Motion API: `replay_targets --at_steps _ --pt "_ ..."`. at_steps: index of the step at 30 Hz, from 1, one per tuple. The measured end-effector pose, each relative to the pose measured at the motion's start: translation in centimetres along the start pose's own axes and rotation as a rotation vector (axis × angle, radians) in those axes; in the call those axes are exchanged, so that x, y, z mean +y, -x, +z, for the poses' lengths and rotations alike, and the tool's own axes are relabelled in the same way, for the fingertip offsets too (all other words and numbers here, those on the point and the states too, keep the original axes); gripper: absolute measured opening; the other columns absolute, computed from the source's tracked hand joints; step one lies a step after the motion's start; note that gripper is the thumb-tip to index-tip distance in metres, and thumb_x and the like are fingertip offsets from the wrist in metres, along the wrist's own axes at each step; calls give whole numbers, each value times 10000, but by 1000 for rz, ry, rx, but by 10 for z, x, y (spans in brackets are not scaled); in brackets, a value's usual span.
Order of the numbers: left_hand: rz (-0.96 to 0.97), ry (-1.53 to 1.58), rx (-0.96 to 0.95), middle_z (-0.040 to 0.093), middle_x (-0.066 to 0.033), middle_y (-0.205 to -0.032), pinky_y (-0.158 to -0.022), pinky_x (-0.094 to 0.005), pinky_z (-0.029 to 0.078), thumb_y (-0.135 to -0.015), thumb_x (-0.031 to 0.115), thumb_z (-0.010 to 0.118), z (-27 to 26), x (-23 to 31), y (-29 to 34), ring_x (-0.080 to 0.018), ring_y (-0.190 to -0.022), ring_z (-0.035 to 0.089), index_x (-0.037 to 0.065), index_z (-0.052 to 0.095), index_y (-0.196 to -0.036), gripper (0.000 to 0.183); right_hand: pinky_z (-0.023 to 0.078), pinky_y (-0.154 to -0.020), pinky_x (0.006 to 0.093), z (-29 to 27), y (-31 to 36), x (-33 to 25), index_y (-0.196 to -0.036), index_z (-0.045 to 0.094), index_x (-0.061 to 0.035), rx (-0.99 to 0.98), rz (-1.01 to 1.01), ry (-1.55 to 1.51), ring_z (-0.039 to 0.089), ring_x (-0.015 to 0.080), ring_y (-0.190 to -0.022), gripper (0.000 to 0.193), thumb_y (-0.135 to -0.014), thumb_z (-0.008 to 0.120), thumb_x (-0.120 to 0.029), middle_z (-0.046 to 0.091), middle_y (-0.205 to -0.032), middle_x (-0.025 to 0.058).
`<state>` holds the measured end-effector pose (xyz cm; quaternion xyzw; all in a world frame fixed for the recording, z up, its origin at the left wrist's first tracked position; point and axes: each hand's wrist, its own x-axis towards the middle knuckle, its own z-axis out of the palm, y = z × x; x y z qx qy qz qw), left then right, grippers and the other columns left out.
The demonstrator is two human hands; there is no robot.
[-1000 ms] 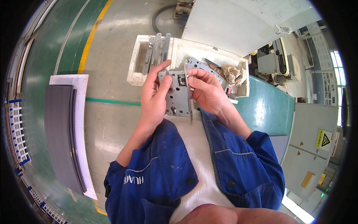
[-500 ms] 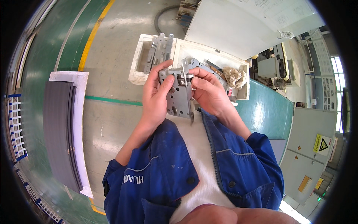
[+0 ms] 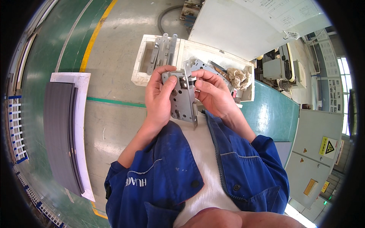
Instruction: The person retrieves a small black strip and places it on a gray panel, then picks up a metal door lock mechanism and repeatedly inserts and removes a small internal component while holding the lock. The person continues to manipulate the lock mechanism without completing installation.
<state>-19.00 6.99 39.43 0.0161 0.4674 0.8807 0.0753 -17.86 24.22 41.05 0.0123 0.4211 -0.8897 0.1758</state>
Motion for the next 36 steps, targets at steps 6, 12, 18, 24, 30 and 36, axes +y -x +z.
replay_targets --at_steps 6,12,18,24,30,36 --pt "34 -75 8 553 14 -910 -725 -189 394 -977 100 549 -2 -3 -1 -31 -805 477 24 560 -1163 201 517 -804 283 -4 -1 -7 -1138 634 -27 -11 76 -23 633 122 -909 205 -945 633 -96 669 -1039 51" --pt "62 -134 -16 544 13 -921 -729 -196 389 -980 109 545 -1 -3 0 -37 -807 469 30 555 -1154 192 506 -723 252 -5 -6 -16 -1035 642 -20 -8 126 135 623 105 -811 156 -898 692 -77 662 -931 31" --pt "67 -148 -58 558 5 -937 -739 -204 410 -985 118 545 -1 0 2 -42 -829 493 31 545 -1157 193 506 -692 241 0 -11 -20 -954 623 -6 -28 80 371 608 91 -763 123 -864 696 -48 647 -874 21" --pt "69 -147 -69 569 0 -935 -734 -207 423 -986 112 545 -3 0 2 -42 -829 510 32 541 -1158 190 509 -692 244 9 -11 -22 -978 625 19 -6 46 470 606 94 -756 131 -859 666 -16 646 -870 40" --pt "56 -125 -66 562 4 -941 -740 -205 415 -984 108 551 -3 -1 3 -39 -836 499 33 543 -1158 190 512 -709 249 13 -11 -26 -1005 636 21 3 49 518 618 102 -777 155 -853 660 2 666 -887 59" --pt "70 -169 -66 547 14 -933 -727 -197 394 -981 107 560 -4 -2 0 -32 -829 475 34 544 -1160 194 510 -745 257 11 -12 -22 -943 651 36 85 17 503 615 104 -800 145 -799 667 33 674 -899 61"
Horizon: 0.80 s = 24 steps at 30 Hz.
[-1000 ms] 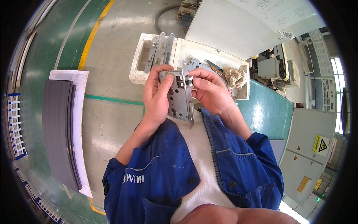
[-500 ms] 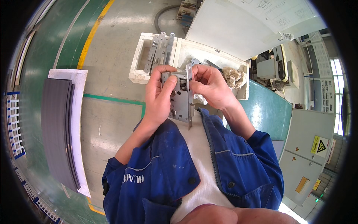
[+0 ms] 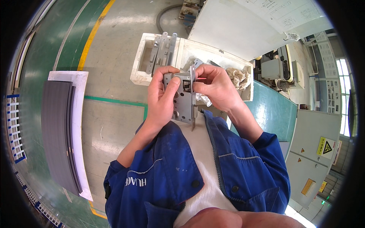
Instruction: The person retrieves a small black strip and places it on a gray panel, then picks up a metal door lock mechanism and repeatedly inserts and removes a small internal component while holding the lock. The person continues to manipulate the lock mechanism without completing installation.
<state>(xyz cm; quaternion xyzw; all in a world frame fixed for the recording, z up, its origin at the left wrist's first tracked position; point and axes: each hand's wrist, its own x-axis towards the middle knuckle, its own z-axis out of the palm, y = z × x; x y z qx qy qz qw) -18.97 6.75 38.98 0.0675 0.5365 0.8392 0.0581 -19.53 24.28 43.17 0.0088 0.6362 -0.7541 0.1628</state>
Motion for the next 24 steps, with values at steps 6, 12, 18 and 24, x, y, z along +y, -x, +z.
replay_targets --at_steps 6,12,18,24 --pt "6 -21 2 545 31 -866 -652 -189 384 -979 103 562 1 2 -2 -16 -757 466 38 541 -1139 173 510 -751 266 -5 -3 1 -908 653 68 6 146 -127 615 123 -777 143 -768 680 55 671 -893 77" --pt "14 -67 21 542 37 -818 -554 -187 349 -980 115 559 2 4 -3 -3 -657 434 48 537 -1128 164 536 -760 286 -7 -6 2 -949 667 70 -6 191 -220 649 153 -800 152 -798 685 63 679 -899 90" --pt "26 -84 26 534 45 -795 -526 -189 323 -980 120 559 1 4 -3 1 -632 416 51 537 -1121 159 533 -802 289 -5 -5 1 -986 664 101 0 201 -270 652 163 -836 197 -804 705 38 683 -929 114" --pt "27 -86 22 521 51 -787 -542 -189 325 -978 117 559 1 3 -1 2 -641 411 52 538 -1121 157 511 -814 280 -5 -1 4 -984 664 114 3 184 -312 640 158 -861 197 -820 709 14 682 -932 117"
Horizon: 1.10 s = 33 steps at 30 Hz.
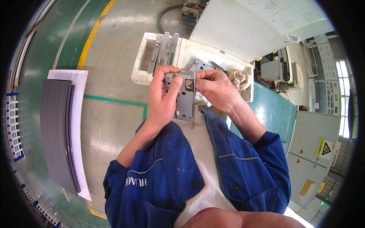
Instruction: The person retrieves a small black strip and places it on a gray panel, then picks up a metal door lock mechanism and repeatedly inserts and removes a small internal component while holding the lock. The person continues to manipulate the lock mechanism without completing installation.
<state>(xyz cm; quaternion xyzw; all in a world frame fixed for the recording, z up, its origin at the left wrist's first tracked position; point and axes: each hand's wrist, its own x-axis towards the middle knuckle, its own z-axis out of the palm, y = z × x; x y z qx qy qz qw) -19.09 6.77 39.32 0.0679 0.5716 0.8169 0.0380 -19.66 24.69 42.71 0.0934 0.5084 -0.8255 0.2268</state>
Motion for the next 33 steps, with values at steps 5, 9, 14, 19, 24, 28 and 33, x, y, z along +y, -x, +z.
replay_targets --at_steps 5,9,14,19,24,28,33 --pt "6 12 0 506 58 -779 -547 -188 324 -976 107 557 1 -1 0 4 -645 404 52 537 -1123 158 519 -831 288 -1 2 2 -1017 660 111 12 -40 56 647 166 -887 209 -828 692 27 684 -967 120" --pt "-10 10 -5 501 57 -784 -549 -187 322 -973 101 561 2 -1 2 6 -644 400 50 538 -1119 156 526 -856 297 0 5 1 -1038 656 102 5 -33 -60 651 168 -893 217 -831 679 43 683 -988 118" --pt "1 24 2 510 56 -783 -548 -188 321 -972 94 559 4 -2 3 9 -645 396 47 537 -1111 148 513 -900 295 2 7 4 -1132 610 74 -12 -95 -80 633 167 -975 301 -838 666 50 653 -1080 111" --pt "15 15 -3 517 55 -772 -550 -187 326 -968 80 557 6 -1 3 10 -647 403 44 536 -1104 142 489 -947 295 2 8 2 -1201 557 44 -40 -93 -201 590 162 -1071 377 -839 658 60 613 -1168 115" --pt "24 -41 -4 525 37 -807 -576 -194 356 -960 64 561 5 -3 3 -6 -675 427 39 531 -1108 153 507 -915 302 10 12 7 -1185 564 43 9 -206 -20 609 156 -1046 361 -844 682 30 619 -1156 114" --pt "134 -124 8 531 8 -884 -612 -204 384 -955 60 563 6 -4 4 -32 -708 445 38 527 -1117 167 527 -860 294 18 14 15 -1149 591 51 121 -208 126 640 148 -980 337 -838 713 7 651 -1097 109" --pt "134 -164 36 531 -8 -922 -629 -209 390 -955 62 563 5 -3 7 -45 -728 448 40 524 -1125 176 526 -843 278 20 17 19 -1074 647 51 156 -165 144 658 137 -908 259 -830 724 12 698 -1006 102"
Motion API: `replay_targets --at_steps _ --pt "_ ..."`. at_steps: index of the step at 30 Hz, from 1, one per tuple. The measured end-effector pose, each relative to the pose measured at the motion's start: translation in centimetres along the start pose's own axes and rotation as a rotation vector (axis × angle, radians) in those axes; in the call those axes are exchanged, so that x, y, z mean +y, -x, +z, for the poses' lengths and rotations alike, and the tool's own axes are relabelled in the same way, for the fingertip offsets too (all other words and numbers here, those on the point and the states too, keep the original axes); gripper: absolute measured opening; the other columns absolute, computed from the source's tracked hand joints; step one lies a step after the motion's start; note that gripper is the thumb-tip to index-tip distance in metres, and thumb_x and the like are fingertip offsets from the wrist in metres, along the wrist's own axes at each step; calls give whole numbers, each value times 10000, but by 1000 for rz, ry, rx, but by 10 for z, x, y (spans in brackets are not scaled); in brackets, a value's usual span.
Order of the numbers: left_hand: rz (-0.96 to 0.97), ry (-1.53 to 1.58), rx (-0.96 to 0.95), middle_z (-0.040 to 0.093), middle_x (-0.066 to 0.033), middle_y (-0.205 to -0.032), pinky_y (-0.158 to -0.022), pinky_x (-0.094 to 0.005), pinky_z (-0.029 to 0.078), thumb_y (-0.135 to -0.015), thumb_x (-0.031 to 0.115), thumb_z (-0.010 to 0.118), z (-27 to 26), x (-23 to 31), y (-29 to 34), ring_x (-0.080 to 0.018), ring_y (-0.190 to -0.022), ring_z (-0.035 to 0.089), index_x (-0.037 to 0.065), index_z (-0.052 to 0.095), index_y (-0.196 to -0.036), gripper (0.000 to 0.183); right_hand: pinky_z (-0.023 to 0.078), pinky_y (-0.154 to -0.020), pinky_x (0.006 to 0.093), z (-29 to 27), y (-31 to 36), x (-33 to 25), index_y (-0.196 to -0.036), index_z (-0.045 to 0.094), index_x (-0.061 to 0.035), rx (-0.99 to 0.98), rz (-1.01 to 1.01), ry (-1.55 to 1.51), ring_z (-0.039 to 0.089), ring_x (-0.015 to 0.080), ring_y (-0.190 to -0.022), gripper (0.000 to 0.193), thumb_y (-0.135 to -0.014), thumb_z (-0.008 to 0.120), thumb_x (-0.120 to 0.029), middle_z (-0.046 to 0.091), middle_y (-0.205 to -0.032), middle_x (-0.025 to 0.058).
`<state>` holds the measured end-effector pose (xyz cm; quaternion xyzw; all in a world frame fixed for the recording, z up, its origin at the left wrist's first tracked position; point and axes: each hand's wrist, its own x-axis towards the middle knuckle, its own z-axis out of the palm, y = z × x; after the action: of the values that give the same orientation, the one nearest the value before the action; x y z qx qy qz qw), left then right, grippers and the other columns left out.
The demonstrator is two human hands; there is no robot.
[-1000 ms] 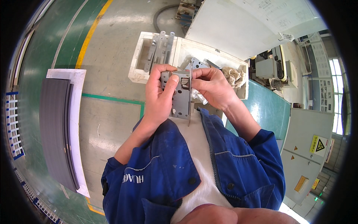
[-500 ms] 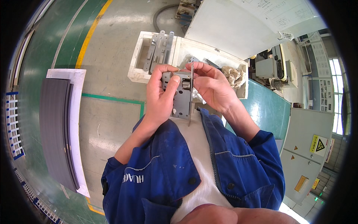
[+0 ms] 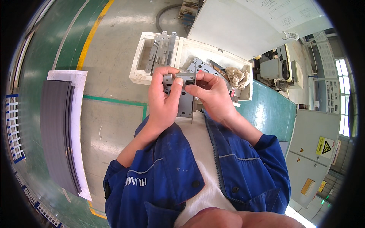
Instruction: The person retrieves a small black strip and places it on a gray panel, then picks up a metal door lock mechanism and repeatedly inserts and removes a small internal component while holding the lock. The person continues to manipulate the lock mechanism without completing installation.
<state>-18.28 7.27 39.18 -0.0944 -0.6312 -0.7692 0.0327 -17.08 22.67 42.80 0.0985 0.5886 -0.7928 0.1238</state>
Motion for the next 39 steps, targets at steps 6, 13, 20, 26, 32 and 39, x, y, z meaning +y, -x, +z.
replay_targets --at_steps 6,13,20,26,32,39 --pt "3 -17 8 531 -13 -921 -622 -217 389 -953 59 564 -1 0 -1 -46 -725 449 39 522 -1128 181 530 -835 279 4 0 4 -1109 646 50 -9 -57 28 656 126 -912 274 -844 707 14 703 -1016 99" --pt "25 -57 24 533 -14 -917 -610 -218 387 -952 60 563 -2 2 0 -47 -721 448 40 520 -1130 185 531 -823 279 7 0 5 -1114 633 58 -21 -56 -37 650 125 -916 261 -868 692 -7 701 -1025 109" --pt "17 -23 21 534 -11 -919 -576 -207 368 -954 63 566 0 2 -2 -33 -697 433 39 520 -1129 183 528 -785 272 5 1 7 -1069 647 64 3 -42 43 655 125 -872 211 -886 688 -34 710 -974 112" --pt "44 -62 14 531 -7 -917 -564 -205 360 -955 65 567 1 6 -3 -29 -685 420 38 520 -1122 175 533 -778 263 7 2 6 -1084 661 62 -12 -142 110 656 112 -868 211 -894 674 -27 718 -982 111" --pt "49 -45 20 530 -2 -915 -559 -204 350 -953 64 569 1 5 -4 -29 -686 410 39 523 -1118 173 535 -735 248 5 0 5 -1085 663 57 -12 -116 137 656 98 -846 220 -886 684 -37 720 -965 103" --pt "15 -62 23 533 -4 -916 -559 -199 339 -956 71 571 -2 4 -3 -30 -685 405 42 524 -1128 181 523 -669 231 3 -4 9 -1060 655 41 36 -108 181 644 73 -814 204 -879 698 -43 711 -932 70"
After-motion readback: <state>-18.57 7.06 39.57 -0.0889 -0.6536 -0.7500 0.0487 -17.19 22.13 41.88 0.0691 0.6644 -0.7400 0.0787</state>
